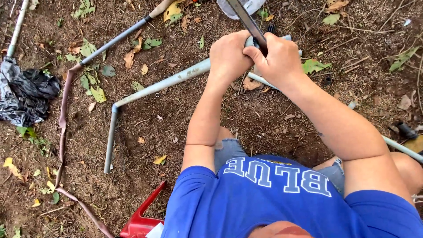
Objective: Cutting PVC pipes with a hand saw and assembling them on the ground.
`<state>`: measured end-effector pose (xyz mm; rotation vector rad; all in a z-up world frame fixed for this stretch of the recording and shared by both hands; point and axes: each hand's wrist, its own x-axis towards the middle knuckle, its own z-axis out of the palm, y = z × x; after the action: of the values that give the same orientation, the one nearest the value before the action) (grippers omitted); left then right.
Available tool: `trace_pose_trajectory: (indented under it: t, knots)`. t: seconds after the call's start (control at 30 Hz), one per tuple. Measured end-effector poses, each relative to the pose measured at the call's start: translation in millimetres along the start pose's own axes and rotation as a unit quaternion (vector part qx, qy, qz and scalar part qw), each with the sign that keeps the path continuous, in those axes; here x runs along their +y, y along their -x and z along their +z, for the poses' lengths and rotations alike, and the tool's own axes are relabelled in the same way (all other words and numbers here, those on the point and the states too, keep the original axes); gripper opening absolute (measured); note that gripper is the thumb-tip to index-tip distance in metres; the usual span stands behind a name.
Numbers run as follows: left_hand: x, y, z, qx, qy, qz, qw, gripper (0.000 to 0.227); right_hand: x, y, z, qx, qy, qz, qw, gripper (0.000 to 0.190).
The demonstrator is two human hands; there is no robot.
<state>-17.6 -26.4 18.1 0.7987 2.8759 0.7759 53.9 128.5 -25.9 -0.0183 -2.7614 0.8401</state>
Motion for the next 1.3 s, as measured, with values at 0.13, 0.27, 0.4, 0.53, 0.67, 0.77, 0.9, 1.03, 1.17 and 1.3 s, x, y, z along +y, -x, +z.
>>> trace_pose_trajectory:
  t: [0.13,0.27,0.4,0.53,0.67,0.77,0.9,1.03,1.17,1.3]
  knots:
    - [-1.4,-3.2,6.6,-0.011,-0.006,0.009,1.000,0.007,13.0,2.3,7.7,0.040,0.023,-0.045,0.998,0.073]
    - [1.8,-4.9,11.8,-0.030,0.000,-0.005,1.000,0.007,24.5,5.0,12.5,0.054,0.034,-0.062,0.996,0.072]
    - [0.2,-6.0,16.8,-0.027,-0.009,0.009,1.000,0.012,27.8,7.0,10.4,0.042,0.037,-0.046,0.997,0.070]
    - [2.4,-6.0,16.8,-0.028,-0.003,0.002,1.000,0.012,29.3,6.0,11.3,0.039,0.033,-0.042,0.998,0.070]
    - [7.9,-13.0,21.1,-0.039,-0.013,-0.041,0.998,0.018,32.0,3.4,13.0,0.039,0.040,-0.034,0.998,0.063]
    - [5.4,-16.0,28.0,-0.049,-0.022,-0.035,0.998,0.015,34.7,5.0,15.4,0.053,0.039,-0.037,0.997,0.067]
    - [-0.9,-26.6,28.6,-0.097,0.060,-0.142,0.983,0.034,-0.2,15.7,-3.7,0.036,0.028,-0.107,0.993,0.055]
    - [-20.5,-31.1,32.4,-0.005,-0.034,-0.049,0.998,0.036,-4.7,6.8,-35.8,-0.038,-0.128,0.105,0.985,0.044]
    - [-17.6,-16.9,16.6,0.091,-0.025,0.009,0.995,0.073,1.7,12.9,-45.6,-0.032,-0.140,0.122,0.982,0.023]
    - [-14.9,-13.1,15.6,0.090,0.020,0.063,0.994,0.055,-8.7,10.0,-56.1,-0.117,-0.223,0.203,0.946,0.013]
